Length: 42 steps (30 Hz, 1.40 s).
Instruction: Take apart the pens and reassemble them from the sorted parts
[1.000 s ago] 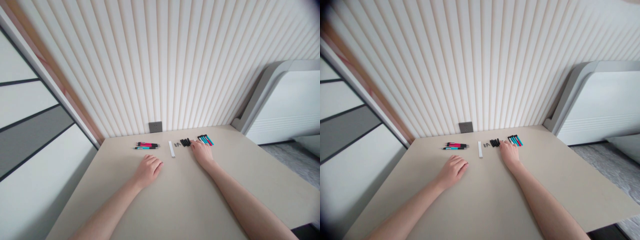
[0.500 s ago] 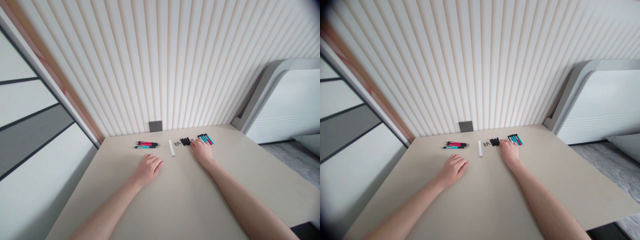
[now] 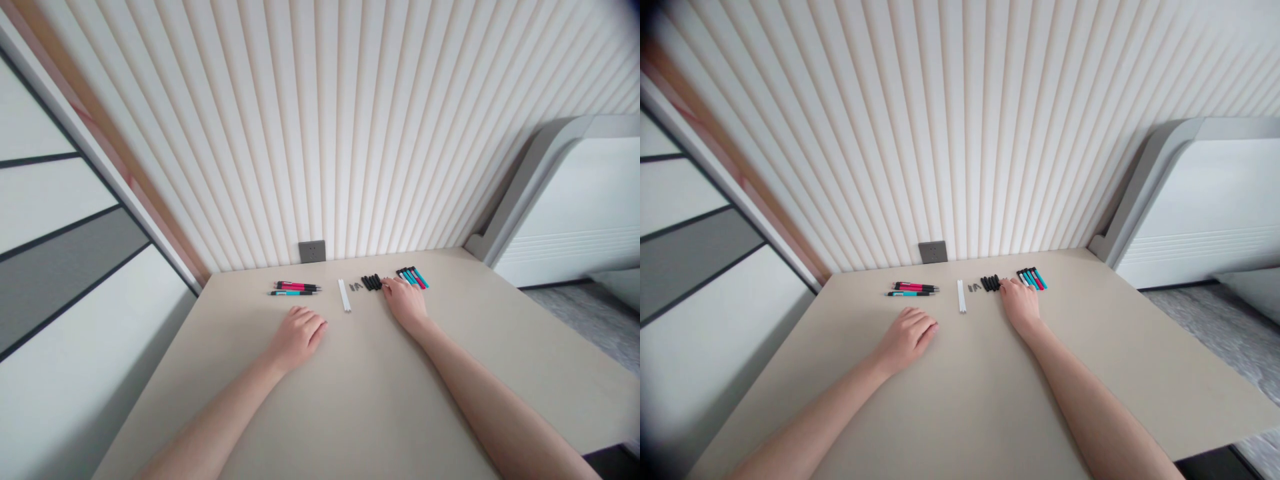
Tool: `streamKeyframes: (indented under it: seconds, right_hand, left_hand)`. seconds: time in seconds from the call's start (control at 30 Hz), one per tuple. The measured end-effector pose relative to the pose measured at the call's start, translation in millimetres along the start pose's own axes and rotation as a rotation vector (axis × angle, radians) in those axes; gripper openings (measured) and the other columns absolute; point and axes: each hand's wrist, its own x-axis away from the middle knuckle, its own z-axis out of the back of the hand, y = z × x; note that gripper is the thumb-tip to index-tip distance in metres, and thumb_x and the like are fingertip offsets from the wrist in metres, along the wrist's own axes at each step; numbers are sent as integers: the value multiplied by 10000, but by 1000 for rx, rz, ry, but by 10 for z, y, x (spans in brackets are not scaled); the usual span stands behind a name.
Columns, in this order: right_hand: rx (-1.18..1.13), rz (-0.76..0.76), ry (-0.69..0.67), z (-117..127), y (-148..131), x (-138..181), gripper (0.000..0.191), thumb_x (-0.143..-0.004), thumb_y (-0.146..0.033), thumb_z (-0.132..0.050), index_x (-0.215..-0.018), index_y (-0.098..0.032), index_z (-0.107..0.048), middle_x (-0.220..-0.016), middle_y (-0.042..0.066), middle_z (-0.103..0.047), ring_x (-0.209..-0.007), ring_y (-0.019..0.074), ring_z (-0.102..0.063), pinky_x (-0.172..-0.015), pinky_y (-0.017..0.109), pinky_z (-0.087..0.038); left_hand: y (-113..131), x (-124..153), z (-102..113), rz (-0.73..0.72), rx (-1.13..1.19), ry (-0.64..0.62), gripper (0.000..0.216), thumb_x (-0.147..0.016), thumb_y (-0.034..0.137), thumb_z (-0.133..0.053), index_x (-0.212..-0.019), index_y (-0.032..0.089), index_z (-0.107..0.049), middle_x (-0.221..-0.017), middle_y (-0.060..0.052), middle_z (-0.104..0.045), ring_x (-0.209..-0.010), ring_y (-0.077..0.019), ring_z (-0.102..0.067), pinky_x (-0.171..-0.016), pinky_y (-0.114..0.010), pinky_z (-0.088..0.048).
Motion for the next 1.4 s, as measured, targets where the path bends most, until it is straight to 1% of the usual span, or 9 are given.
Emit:
streamKeyframes:
  seconds: [0.17, 0.27, 0.4, 0.6, 0.7, 0.83, 0.93, 1.07, 1.4]
  right_hand:
    - [-15, -15, 27, 47, -40, 17, 303, -955, -276, -398, -1116, -249, -653, -1048, 58, -709, -912, 195, -638, -756, 299, -356]
    - [-53, 42, 46, 57, -115, 44, 324, -951, -247, -386, -1142, -249, -649, -1063, 46, -714, -908, 184, -645, -799, 294, -356]
    - [-50, 138, 10, 47, -296, 98, 337, -962, -260, -374, -1146, -251, -656, -1030, 50, -728, -910, 189, -652, -833, 313, -332]
    - [10, 158, -34, 63, -483, 126, 347, -983, -285, -333, -1079, -228, -662, -939, 83, -736, -854, 212, -655, -810, 349, -299]
    - [10, 148, -57, 81, -487, 127, 365, -989, -299, -315, -1008, -223, -671, -926, 85, -734, -839, 209, -650, -803, 348, -295]
    - [-7, 157, -70, 88, -476, 132, 372, -990, -291, -308, -996, -228, -675, -938, 81, -730, -861, 204, -643, -814, 340, -295]
    - [-24, 166, -82, 83, -474, 130, 376, -992, -288, -301, -1021, -233, -672, -952, 82, -727, -886, 203, -639, -832, 337, -293]
    - [-22, 169, -86, 78, -474, 125, 363, -989, -284, -309, -1127, -240, -641, -999, 89, -722, -911, 207, -640, -844, 345, -294]
    - [-28, 197, -81, 73, -468, 122, 344, -989, -292, -331, -1134, -246, -640, -1010, 72, -726, -899, 201, -649, -819, 335, -319]
  left_hand:
    - [-1, 3, -3, 8, -8, -21, 236, -974, 239, -417, -832, 188, -598, -806, -32, -660, -799, -181, -565, -819, -358, -407]
    - [-1, 5, 0, 9, -7, -26, 241, -976, 241, -411, -835, 188, -599, -804, -32, -660, -801, -180, -566, -820, -358, -409]
    - [-3, 3, 2, 6, -2, -14, 245, -976, 246, -412, -830, 192, -601, -799, -31, -660, -795, -179, -570, -817, -354, -410]
    - [1, -5, 1, -3, -5, -7, 253, -977, 243, -405, -827, 195, -603, -797, -34, -659, -793, -179, -567, -811, -354, -412]
    - [5, -5, 3, 2, -5, -11, 255, -977, 245, -405, -827, 194, -605, -795, -34, -657, -796, -181, -565, -814, -358, -416]
    - [7, -4, 3, 5, 3, -3, 246, -973, 244, -416, -827, 198, -608, -787, -32, -653, -793, -180, -568, -816, -353, -417]
    - [9, -4, 2, 10, 4, -5, 238, -971, 240, -423, -823, 196, -605, -794, -32, -655, -800, -180, -571, -819, -350, -415]
    - [13, -6, 6, 7, -6, -16, 248, -978, 242, -407, -826, 192, -595, -795, -33, -654, -795, -179, -564, -821, -354, -408]
    - [4, -7, 7, -6, 1, -2, 258, -976, 245, -403, -822, 197, -604, -788, -36, -659, -781, -178, -568, -804, -353, -416]
